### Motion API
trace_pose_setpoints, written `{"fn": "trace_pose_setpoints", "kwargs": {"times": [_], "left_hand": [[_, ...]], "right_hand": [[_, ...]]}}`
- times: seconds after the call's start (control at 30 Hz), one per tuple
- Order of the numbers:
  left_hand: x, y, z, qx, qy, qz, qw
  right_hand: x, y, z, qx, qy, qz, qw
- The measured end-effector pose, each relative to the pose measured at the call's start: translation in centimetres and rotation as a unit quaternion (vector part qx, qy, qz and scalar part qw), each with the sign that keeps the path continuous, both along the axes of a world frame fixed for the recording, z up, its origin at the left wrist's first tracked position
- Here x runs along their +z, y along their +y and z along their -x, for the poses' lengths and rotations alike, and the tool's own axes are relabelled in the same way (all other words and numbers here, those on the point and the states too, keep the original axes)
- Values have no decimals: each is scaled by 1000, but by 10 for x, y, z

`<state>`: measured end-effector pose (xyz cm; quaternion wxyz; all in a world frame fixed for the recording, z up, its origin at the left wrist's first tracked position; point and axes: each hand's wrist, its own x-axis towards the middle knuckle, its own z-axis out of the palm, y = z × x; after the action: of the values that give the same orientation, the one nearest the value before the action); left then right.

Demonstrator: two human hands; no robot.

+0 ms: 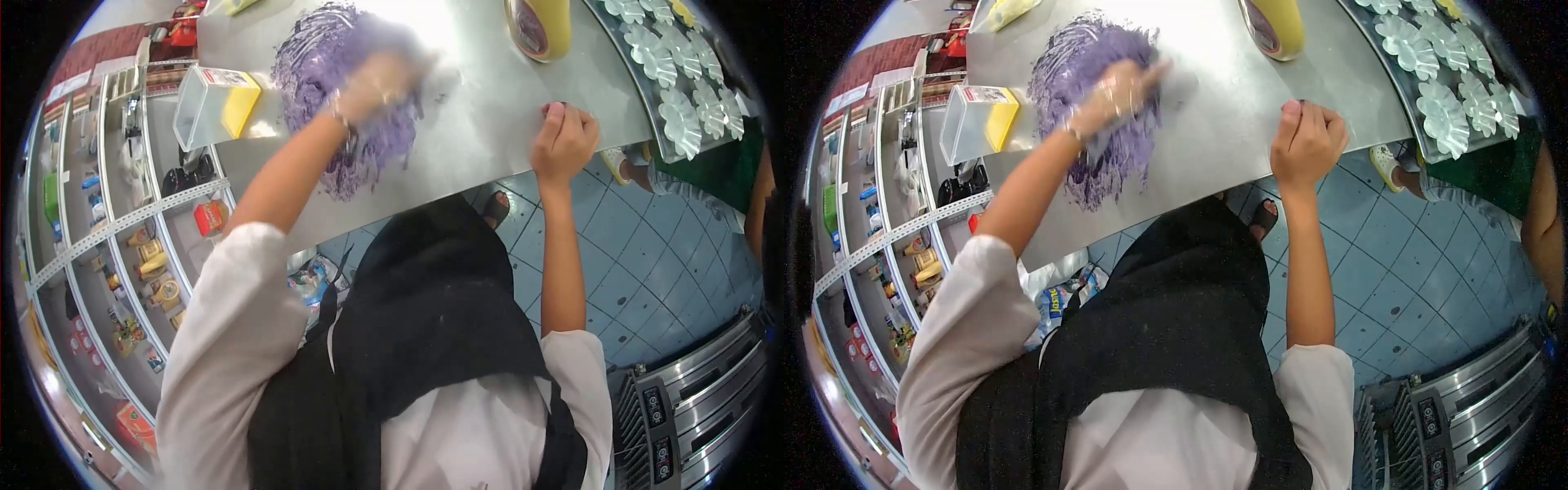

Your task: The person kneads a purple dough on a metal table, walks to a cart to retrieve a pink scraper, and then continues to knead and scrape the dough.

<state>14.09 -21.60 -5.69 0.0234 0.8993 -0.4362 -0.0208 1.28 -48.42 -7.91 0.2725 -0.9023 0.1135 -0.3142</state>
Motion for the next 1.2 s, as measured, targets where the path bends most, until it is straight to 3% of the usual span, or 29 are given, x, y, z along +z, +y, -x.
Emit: {"fn": "trace_pose_setpoints", "kwargs": {"times": [0.03,0.1,0.2,0.3,0.37,0.43,0.5,0.57,0.63,0.7,0.73,0.77,0.83,0.87,0.93,1.03,1.07,1.13,1.2], "left_hand": [[6,-2,-23,33,9,-119,992],[8,8,-64,63,5,-225,972],[-2,28,-89,48,-121,-90,987],[19,6,-39,276,66,-58,957],[11,13,4,293,160,-11,943],[27,19,43,272,185,1,944],[86,6,56,391,217,21,894],[116,17,27,457,192,80,865],[130,30,-17,458,162,131,864],[84,71,-94,424,189,48,885],[39,93,-129,419,190,51,886],[-12,113,-162,285,103,91,949],[-8,80,-169,177,82,-16,981],[21,37,-147,208,150,-163,953],[16,19,-116,215,294,48,930],[44,-11,-69,230,442,69,864],[55,-15,-47,186,457,58,868],[61,-11,6,190,379,-29,905],[98,-10,64,187,274,-112,937]], "right_hand": [[0,-1,0,6,1,-2,1000],[4,-5,0,7,-11,8,1000],[-1,-6,-3,1,-22,55,998],[5,-6,2,2,-8,42,999],[8,-1,0,6,-8,27,1000],[6,-2,0,5,-17,17,1000],[3,-1,-2,-6,-20,11,1000],[2,-3,-1,-9,-12,14,1000],[3,-3,-3,-13,-9,20,1000],[5,-2,-3,-11,-5,9,1000],[6,-2,-2,-11,-4,3,1000],[5,-1,-1,-17,-8,7,1000],[-1,-2,-1,-16,7,13,1000],[0,-4,-1,-12,15,14,1000],[1,2,5,-12,25,6,1000],[10,-2,-1,-13,18,2,1000],[11,-2,0,-11,17,10,1000],[10,-1,2,-5,23,22,999],[7,-1,-1,-4,7,16,1000]]}}
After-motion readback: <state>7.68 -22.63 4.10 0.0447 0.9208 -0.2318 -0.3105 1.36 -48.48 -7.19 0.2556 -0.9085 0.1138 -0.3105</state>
